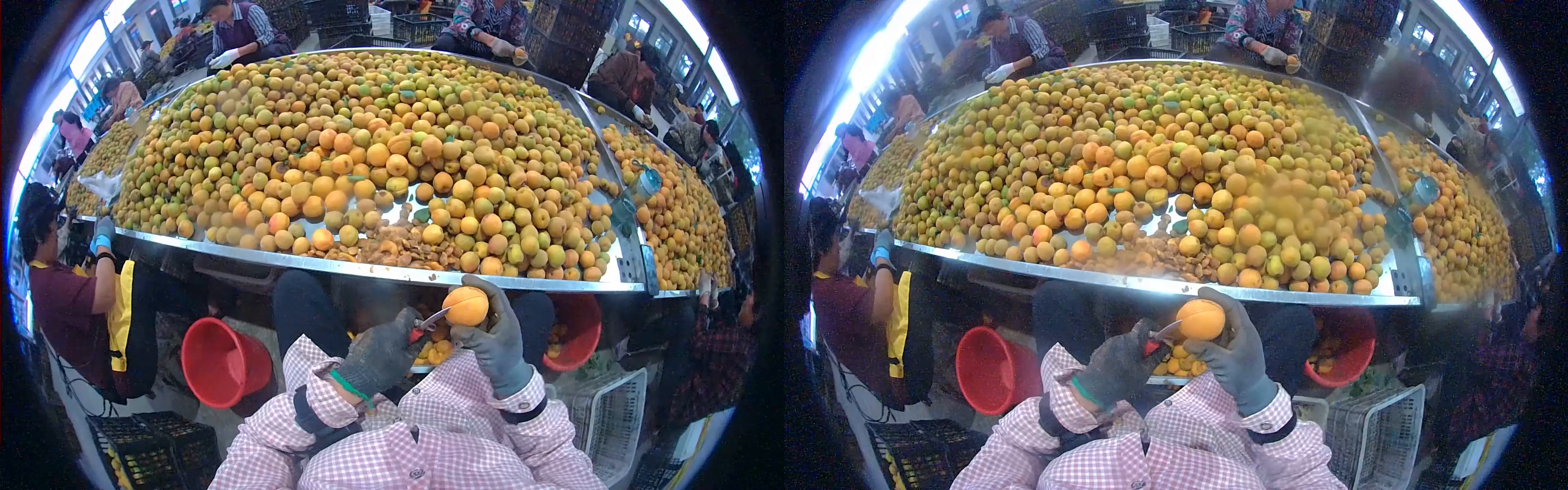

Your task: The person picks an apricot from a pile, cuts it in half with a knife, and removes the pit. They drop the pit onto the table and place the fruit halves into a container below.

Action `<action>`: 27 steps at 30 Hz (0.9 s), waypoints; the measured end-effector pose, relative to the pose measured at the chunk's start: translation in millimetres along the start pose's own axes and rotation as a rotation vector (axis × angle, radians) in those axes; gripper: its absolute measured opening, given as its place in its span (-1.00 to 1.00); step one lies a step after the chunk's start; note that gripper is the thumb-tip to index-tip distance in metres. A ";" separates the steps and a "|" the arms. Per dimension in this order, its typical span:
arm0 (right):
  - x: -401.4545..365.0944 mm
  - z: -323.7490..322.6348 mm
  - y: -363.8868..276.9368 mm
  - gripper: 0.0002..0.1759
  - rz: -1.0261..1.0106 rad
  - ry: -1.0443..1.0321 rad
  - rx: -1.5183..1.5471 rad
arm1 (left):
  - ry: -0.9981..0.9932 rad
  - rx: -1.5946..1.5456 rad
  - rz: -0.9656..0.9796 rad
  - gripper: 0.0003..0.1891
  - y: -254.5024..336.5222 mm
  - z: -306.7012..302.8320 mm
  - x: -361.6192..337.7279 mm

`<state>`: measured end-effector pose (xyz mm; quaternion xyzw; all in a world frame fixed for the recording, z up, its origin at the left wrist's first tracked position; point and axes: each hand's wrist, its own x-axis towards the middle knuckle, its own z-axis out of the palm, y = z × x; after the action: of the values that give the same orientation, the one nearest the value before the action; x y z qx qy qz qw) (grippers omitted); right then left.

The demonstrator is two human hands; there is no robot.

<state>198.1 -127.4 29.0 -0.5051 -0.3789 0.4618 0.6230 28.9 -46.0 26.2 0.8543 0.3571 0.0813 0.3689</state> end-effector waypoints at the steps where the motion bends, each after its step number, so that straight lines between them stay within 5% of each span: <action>1: -0.6 4.9 6.3 -0.19 0.008 0.067 0.176 | 0.035 -0.032 -0.011 -0.59 3.6 1.7 0.4; 5: 3.1 30.6 18.9 -0.14 0.098 0.220 0.797 | 0.065 -0.037 -0.105 -0.62 16.3 -1.6 2.2; 6: 3.8 23.3 16.4 -0.14 0.097 0.218 0.798 | 0.040 0.000 -0.082 -0.61 6.9 -1.5 4.3; 8: 8.8 4.8 2.8 -0.27 0.124 0.016 0.138 | 0.016 0.039 -0.062 -0.60 -1.4 -4.4 3.9; 9: 7.4 10.9 -9.7 -0.29 0.012 0.072 -0.065 | -0.004 0.070 -0.063 -0.59 -2.6 -5.5 3.1; 13: 6.6 23.4 -0.1 -0.32 -0.056 0.065 0.044 | 0.113 -0.003 -0.045 -0.60 5.8 2.2 1.2; 15: 8.7 31.7 20.6 -0.28 0.026 0.103 0.677 | 0.130 -0.011 -0.028 -0.61 1.9 8.1 6.4; 19: 8.0 31.7 21.8 -0.31 0.026 0.060 0.621 | 0.037 0.073 -0.074 -0.61 -3.7 3.9 7.0; 21: 6.1 30.3 13.7 -0.33 0.006 0.025 0.317 | 0.046 0.103 -0.069 -0.60 -1.6 2.2 3.8; 24: 7.4 39.8 23.9 -0.40 -0.021 0.021 0.573 | 0.075 0.113 -0.061 -0.59 -0.9 3.3 7.5; 27: 5.2 43.4 26.0 -0.52 -0.009 0.016 0.388 | 0.077 0.106 -0.059 -0.62 -7.9 5.3 10.8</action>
<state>153.9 -108.7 12.4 -0.3776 -0.2800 0.5193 0.7136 34.6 -38.0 15.7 0.8580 0.3997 0.0843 0.3115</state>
